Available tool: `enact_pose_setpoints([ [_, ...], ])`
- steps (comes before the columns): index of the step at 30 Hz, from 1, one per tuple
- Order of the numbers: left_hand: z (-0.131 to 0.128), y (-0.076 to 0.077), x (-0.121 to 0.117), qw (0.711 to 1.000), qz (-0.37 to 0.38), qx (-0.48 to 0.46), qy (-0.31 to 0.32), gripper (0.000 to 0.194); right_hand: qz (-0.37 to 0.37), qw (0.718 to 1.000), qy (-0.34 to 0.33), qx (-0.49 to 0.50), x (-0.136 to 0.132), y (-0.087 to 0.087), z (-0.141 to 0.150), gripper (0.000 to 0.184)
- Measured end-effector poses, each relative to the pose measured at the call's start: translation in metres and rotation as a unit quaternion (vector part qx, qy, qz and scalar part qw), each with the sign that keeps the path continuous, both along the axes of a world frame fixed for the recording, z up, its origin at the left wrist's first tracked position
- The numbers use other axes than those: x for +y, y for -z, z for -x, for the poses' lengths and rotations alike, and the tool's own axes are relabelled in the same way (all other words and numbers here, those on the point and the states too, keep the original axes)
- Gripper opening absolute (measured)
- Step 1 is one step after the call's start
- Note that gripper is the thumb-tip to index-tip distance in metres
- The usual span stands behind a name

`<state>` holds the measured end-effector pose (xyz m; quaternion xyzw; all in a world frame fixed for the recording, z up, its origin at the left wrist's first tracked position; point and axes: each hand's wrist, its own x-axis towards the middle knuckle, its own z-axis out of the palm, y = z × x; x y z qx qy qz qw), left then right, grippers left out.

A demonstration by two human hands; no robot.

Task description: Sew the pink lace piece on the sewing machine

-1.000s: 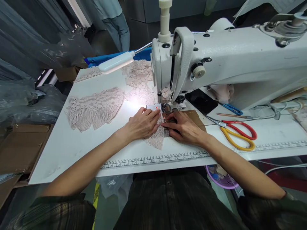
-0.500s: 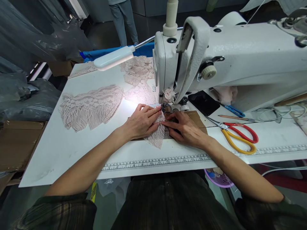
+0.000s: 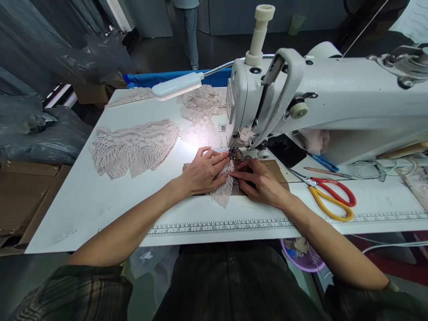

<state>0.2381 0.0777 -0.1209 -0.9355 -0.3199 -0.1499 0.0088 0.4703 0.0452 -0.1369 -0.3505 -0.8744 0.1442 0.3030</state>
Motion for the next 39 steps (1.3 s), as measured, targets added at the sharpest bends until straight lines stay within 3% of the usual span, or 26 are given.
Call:
enact_pose_setpoints([
  [10,-0.007,0.000,-0.008,0.998,-0.055,-0.016,-0.003,0.031,-0.019,1.000,-0.006,-0.014,0.001,0.003,-0.001,0.040],
  [15,-0.005,-0.002,-0.006,0.999,-0.020,-0.040,0.016,0.028,-0.011,0.999,0.010,-0.037,0.001,0.004,-0.002,0.036],
  [21,-0.001,-0.009,-0.006,1.000,0.011,-0.007,0.029,0.034,-0.009,0.999,0.018,-0.035,0.000,0.002,-0.001,0.034],
  [39,-0.008,-0.004,-0.004,0.999,0.016,0.015,-0.032,0.041,-0.003,0.995,0.060,-0.082,0.006,-0.004,0.009,0.034],
])
